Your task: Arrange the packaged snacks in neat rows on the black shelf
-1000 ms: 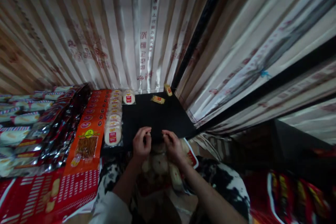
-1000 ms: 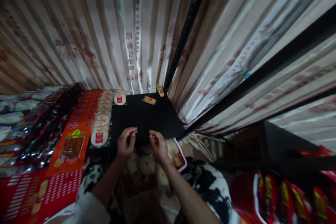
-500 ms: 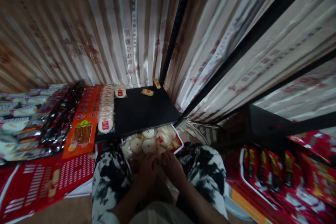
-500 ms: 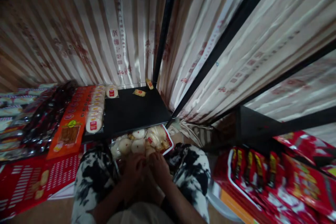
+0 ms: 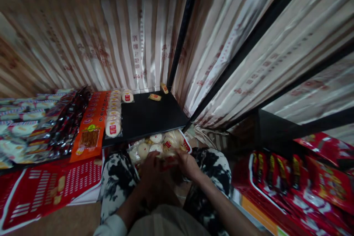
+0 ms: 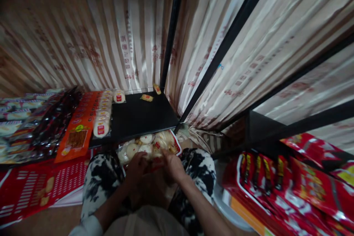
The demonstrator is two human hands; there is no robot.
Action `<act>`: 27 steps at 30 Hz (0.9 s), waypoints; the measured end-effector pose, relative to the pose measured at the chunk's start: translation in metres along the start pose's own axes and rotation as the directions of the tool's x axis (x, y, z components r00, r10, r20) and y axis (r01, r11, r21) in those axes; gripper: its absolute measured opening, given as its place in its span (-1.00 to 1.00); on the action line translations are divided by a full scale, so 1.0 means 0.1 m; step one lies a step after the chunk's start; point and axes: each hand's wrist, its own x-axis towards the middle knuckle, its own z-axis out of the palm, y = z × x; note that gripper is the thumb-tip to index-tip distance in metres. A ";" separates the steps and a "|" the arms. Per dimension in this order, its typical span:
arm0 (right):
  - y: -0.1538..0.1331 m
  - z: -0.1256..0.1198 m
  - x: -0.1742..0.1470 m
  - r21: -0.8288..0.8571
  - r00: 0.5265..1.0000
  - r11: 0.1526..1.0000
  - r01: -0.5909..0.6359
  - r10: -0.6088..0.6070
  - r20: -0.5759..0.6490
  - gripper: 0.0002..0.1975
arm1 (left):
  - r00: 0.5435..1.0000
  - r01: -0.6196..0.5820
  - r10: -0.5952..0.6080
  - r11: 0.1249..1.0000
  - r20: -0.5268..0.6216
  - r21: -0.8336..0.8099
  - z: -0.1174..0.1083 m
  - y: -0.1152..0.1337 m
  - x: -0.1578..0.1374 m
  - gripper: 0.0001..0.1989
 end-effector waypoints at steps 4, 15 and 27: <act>-0.09 -0.15 0.11 0.129 0.993 0.990 0.052 -0.065 0.095 -0.73 | 0.998 0.043 -0.039 0.997 0.056 -0.057 -0.03 -0.02 0.06 -0.67; -0.36 -0.13 0.49 0.479 0.998 0.877 -0.043 0.060 -0.020 -0.62 | 0.980 0.198 -0.198 0.957 0.022 -0.212 -0.30 0.04 0.28 -0.85; -0.80 0.17 1.22 0.912 0.991 0.404 -0.071 0.132 0.019 -0.58 | 0.932 0.144 -0.310 0.795 -0.190 -0.589 -0.56 0.02 0.96 -0.64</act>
